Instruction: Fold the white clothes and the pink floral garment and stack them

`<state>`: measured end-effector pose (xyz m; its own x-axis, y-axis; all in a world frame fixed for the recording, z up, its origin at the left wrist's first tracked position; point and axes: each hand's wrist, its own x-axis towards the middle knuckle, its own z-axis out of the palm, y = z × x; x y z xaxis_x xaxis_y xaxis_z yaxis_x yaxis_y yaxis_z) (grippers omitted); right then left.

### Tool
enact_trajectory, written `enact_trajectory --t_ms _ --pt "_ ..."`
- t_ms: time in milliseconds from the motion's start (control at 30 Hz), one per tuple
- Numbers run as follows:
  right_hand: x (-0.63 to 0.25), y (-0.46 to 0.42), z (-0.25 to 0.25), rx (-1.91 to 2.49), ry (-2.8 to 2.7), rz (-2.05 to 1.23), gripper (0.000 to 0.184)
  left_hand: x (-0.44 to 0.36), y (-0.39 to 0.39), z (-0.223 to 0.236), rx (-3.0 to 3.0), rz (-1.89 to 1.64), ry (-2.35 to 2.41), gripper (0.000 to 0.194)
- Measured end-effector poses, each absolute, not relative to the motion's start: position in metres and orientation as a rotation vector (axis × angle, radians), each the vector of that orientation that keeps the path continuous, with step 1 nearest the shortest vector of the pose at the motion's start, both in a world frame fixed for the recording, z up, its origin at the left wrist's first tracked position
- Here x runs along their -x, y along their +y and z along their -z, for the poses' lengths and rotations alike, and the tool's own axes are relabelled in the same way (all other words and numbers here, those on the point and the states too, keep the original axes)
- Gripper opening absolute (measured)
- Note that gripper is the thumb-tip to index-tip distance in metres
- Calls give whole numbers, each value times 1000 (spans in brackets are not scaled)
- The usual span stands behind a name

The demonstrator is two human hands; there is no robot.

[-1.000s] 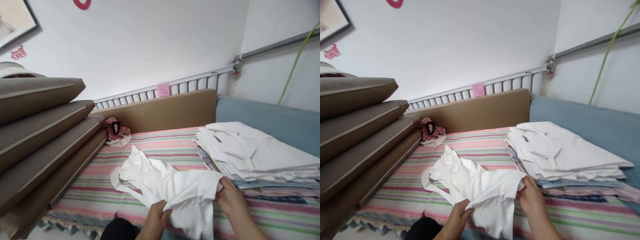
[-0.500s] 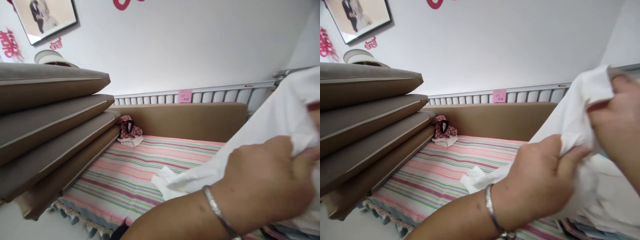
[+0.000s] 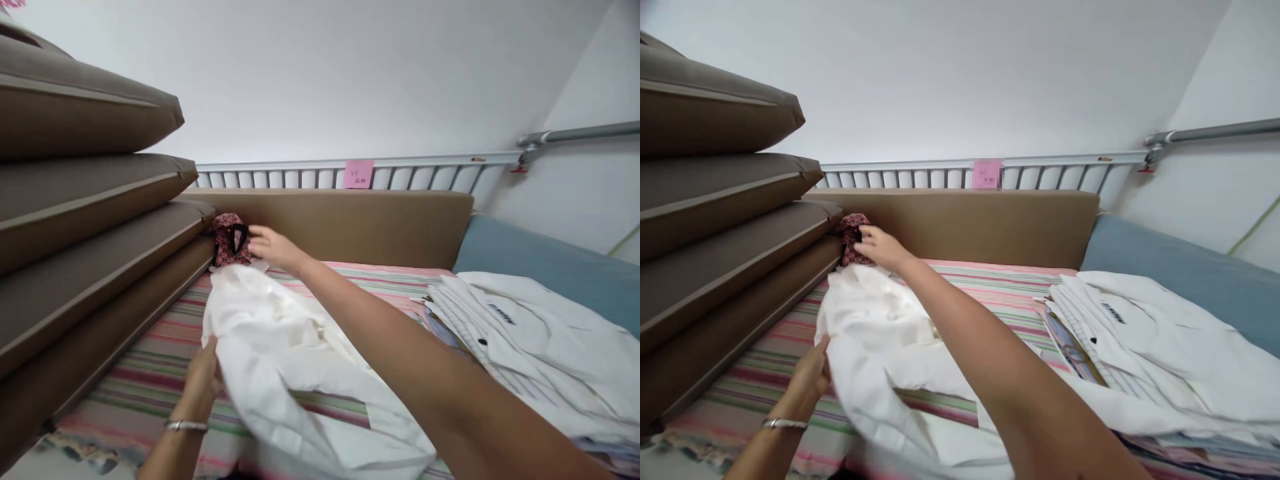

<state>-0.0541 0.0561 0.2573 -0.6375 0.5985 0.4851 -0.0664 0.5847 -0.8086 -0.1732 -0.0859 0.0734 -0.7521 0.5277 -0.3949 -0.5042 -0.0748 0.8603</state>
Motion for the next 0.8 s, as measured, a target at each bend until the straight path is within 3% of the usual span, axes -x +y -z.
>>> enact_trajectory --t_ms 167,300,400,533,667,800 --pt "-64 27 -134 702 -2201 -954 23 206 -151 1 81 -1614 1428 14" --pt "-202 11 -33 1281 -1685 -758 23 167 -170 16 -21 -1435 1277 32" --pt "-267 -7 24 1469 -1363 -669 31 132 -166 20 -113 -1415 1346 33" --pt "-285 -30 53 1538 -1456 -526 43 115 -159 22 -81 -1509 1468 24" --pt "-282 -36 52 1708 -1627 -346 49 132 -170 12 49 -1779 1426 25" --pt "-285 -38 42 1893 -1746 -205 54 151 -198 4 8 -1800 1435 19"
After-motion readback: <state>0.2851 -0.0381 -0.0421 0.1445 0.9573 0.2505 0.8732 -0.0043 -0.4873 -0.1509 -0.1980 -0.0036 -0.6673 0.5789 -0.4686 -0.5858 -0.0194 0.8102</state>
